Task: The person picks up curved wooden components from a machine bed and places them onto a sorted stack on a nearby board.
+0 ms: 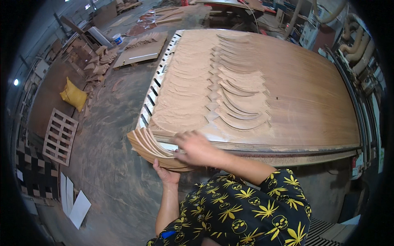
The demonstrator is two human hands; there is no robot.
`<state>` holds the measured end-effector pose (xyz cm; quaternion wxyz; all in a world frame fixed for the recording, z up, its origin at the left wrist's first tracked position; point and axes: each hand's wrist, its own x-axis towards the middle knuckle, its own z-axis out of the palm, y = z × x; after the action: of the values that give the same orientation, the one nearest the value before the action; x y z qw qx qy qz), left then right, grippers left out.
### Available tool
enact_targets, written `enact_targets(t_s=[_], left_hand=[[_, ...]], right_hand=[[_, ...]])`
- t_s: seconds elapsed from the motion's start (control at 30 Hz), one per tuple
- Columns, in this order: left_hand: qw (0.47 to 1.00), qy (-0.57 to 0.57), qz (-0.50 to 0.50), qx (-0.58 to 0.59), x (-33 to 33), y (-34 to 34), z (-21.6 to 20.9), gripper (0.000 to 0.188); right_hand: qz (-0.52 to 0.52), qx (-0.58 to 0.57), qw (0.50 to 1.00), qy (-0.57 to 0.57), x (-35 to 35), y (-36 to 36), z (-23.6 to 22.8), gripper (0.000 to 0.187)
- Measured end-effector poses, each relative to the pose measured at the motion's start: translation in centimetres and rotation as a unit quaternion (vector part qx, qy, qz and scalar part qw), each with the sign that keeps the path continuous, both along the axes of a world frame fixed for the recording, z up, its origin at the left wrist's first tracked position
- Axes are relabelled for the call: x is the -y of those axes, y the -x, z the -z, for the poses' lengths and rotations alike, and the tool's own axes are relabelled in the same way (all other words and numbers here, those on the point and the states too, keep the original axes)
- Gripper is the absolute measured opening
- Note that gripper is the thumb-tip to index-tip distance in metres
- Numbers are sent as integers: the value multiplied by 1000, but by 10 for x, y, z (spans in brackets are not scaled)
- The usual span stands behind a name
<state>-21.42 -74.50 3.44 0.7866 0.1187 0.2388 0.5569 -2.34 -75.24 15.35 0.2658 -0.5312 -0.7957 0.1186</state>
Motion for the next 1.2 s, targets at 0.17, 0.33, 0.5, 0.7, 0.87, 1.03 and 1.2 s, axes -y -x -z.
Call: enact_targets(t_s=[0.17,0.33,0.5,0.7,0.87,1.03,1.2], left_hand=[[999,14,-29,4,-1,1,3,72],[1000,7,-11,2,-1,-1,-2,72],[1000,1,-26,-7,0,-5,-3,71],[1000,-7,-21,-10,2,-15,-13,73],[1000,9,-29,-7,2,-20,-15,74],[1000,-19,-3,-14,3,-20,-15,74],[999,-31,-4,-14,6,-18,-16,73]], right_hand=[[207,-19,977,35,-9,-122,23,39],[279,157,941,105,8,-230,114,31],[243,179,940,160,33,-239,143,29],[218,141,961,101,35,-243,147,24],[212,125,963,112,34,-249,148,22],[183,140,972,50,19,-267,122,21],[155,169,973,32,9,-257,87,25]])
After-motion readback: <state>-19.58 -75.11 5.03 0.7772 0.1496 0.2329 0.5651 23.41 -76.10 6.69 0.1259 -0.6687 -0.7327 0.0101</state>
